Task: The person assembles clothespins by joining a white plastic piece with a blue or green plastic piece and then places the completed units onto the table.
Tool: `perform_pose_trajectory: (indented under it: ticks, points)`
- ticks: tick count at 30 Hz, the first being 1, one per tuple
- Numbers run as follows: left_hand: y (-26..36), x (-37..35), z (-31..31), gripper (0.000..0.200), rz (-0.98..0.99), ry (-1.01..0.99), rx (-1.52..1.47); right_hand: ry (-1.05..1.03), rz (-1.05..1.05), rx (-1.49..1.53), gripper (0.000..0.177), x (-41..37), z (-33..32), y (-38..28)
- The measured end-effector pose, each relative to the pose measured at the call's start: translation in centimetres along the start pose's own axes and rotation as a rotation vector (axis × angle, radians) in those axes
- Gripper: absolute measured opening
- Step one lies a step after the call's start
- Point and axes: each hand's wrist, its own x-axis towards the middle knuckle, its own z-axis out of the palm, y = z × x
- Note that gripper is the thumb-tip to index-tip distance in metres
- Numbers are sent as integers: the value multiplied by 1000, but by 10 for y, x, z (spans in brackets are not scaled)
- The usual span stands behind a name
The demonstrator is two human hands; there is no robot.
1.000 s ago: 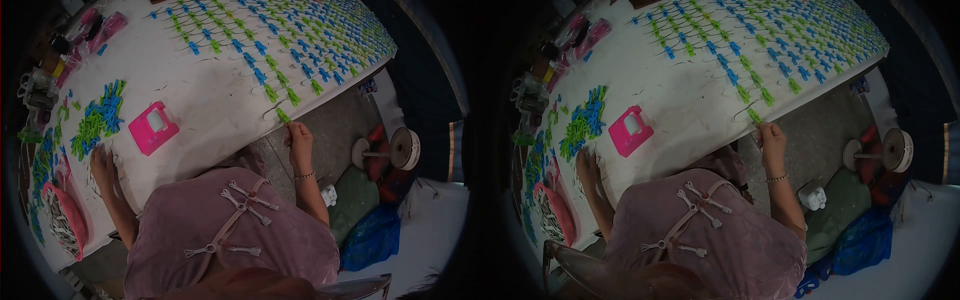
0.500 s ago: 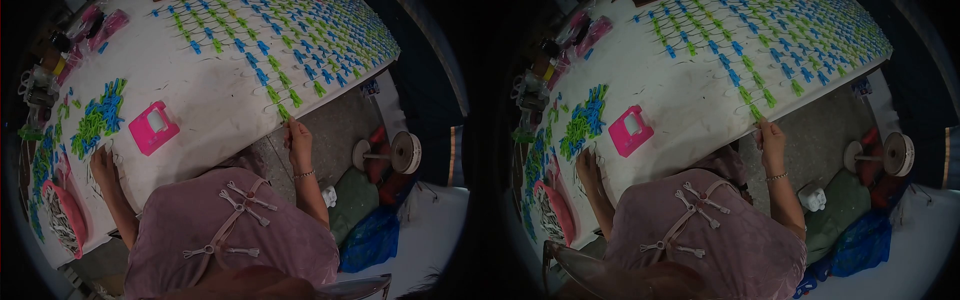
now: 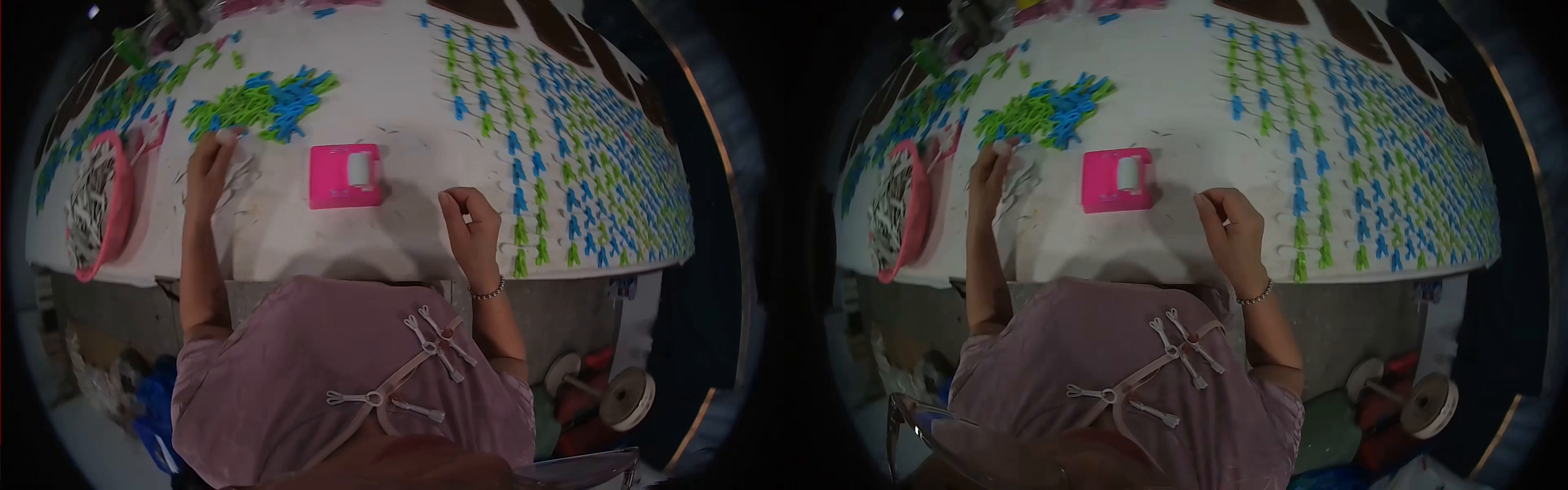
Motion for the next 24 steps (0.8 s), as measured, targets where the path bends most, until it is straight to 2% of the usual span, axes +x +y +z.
perform_pose_trajectory:
  ticks: [1, 3, 4, 6, 8, 9, 11, 13, 15, 16, 18, 20, 21, 23, 24]
  points:
    - [16, -1, 6, 17, -75, -27, -228, -55, -29, 32, 11, 15, 14, -5]
    - [38, -1, 24, 21, -56, -65, -471, -152, -200, 65, 10, 40, 41, -14]
    - [49, -3, 34, 23, -50, -52, -517, -188, -222, 84, 10, 49, 55, -16]
    - [56, -5, 48, 25, -49, -24, -565, -302, -128, 270, 14, 59, 78, -19]
    - [51, -5, 60, 27, -35, -186, -665, -367, -86, 300, 17, 64, 91, -28]
    - [52, -6, 64, 27, -38, -177, -668, -413, -36, 327, 19, 65, 93, -30]
    - [52, -6, 70, 24, -99, -246, -724, -438, -59, 292, 20, 65, 96, -26]
    - [51, -6, 77, 24, -128, -228, -752, -458, -78, 257, 22, 65, 96, -24]
    - [53, -6, 81, 24, -160, -213, -781, -340, -436, -79, 24, 64, 93, -23]
    - [56, -6, 82, 25, -198, -222, -803, -343, -434, -82, 24, 64, 93, -19]
    - [58, -7, 87, 25, -241, -232, -830, -278, -563, -161, 24, 64, 94, -8]
    - [56, -7, 89, 23, -50, -269, -782, -287, -504, -95, 21, 66, 88, -4]
    - [55, -7, 89, 23, -56, -265, -785, -293, -446, -26, 18, 67, 85, -3]
    - [56, -7, 86, 17, 117, -254, -544, -325, -398, 3, 15, 70, 80, -1]
    - [58, -7, 85, 17, 110, -250, -546, -347, -351, 31, 13, 71, 79, -1]
